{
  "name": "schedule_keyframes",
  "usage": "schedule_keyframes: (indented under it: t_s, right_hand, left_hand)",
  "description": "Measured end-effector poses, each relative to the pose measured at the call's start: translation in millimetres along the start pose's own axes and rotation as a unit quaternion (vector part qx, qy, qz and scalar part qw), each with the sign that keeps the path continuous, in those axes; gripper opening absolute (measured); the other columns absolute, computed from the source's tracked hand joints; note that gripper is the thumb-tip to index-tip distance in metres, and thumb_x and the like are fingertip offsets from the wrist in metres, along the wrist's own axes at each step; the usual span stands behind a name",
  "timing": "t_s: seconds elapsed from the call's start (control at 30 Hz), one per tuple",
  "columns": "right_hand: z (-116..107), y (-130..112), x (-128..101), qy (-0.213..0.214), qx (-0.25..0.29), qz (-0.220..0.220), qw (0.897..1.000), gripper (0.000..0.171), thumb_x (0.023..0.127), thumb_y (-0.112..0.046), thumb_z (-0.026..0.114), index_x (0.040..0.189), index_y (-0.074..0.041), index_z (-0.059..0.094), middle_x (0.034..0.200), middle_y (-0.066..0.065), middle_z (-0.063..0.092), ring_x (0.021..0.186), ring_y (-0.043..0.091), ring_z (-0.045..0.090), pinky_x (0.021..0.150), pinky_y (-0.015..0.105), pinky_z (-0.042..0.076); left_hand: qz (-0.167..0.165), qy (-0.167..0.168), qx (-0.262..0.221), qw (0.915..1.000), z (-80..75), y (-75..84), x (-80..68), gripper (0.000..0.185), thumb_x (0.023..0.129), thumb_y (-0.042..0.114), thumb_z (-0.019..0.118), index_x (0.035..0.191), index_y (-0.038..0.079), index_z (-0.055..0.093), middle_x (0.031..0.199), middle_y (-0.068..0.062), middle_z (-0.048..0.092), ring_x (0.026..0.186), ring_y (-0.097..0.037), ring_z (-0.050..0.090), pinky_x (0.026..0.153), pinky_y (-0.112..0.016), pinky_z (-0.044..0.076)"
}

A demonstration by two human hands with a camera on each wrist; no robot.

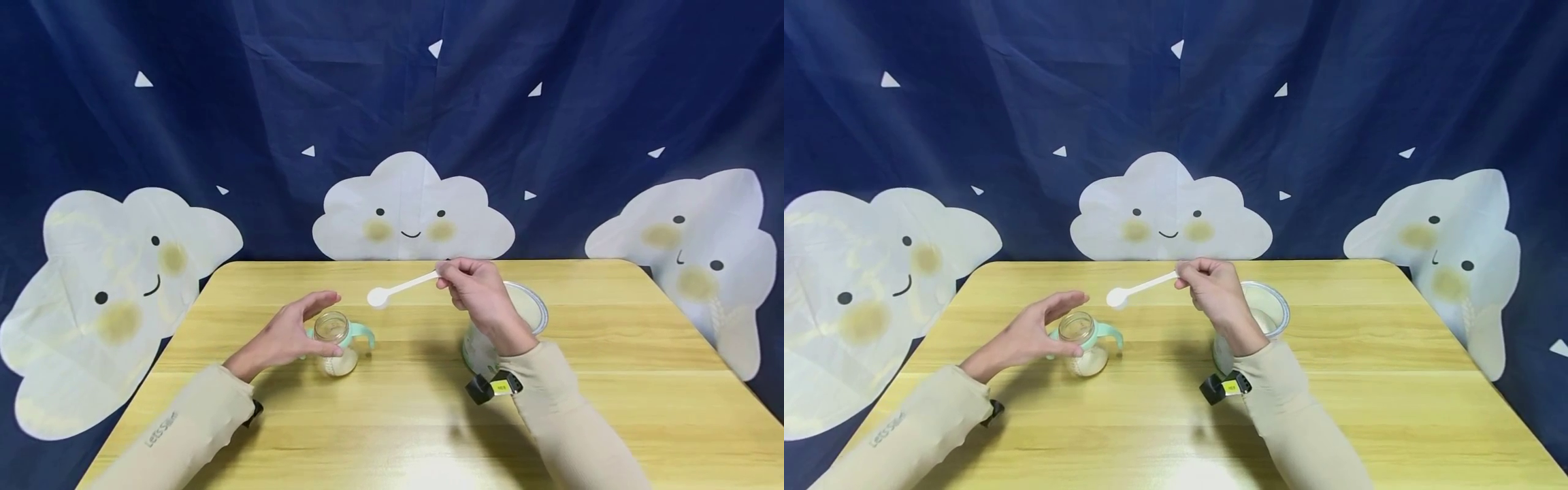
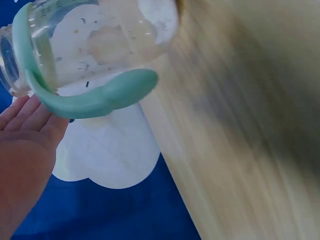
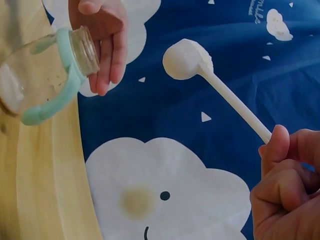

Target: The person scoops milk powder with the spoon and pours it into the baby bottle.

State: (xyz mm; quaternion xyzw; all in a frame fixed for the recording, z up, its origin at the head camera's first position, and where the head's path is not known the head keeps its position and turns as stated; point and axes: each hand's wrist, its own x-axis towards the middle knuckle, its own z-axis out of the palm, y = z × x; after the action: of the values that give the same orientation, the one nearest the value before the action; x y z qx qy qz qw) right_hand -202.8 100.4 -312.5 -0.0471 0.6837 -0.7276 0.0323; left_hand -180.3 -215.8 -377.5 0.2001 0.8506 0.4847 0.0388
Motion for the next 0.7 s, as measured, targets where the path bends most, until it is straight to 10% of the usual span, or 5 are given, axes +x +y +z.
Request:
schedule_keyframes:
  t_s: [0.7]
  right_hand:
    - [20.3, 13.9, 0.5, -0.007, 0.009, 0.013, 1.000, 0.016, 0.095, -0.003, 0.059, 0.081, -0.002, 0.066, 0.062, -0.003, 0.060, 0.040, 0.003, 0.029, 0.041, 0.017, 0.020]
  left_hand:
    - [-0.004, 0.010, 0.000, 0.9999, 12.4, -20.1, -4.4, 0.082, 0.066, 0.020, 0.095, 0.135, 0.003, 0.056, 0.124, -0.009, 0.065, 0.114, -0.029, 0.060, 0.101, -0.049, 0.044]
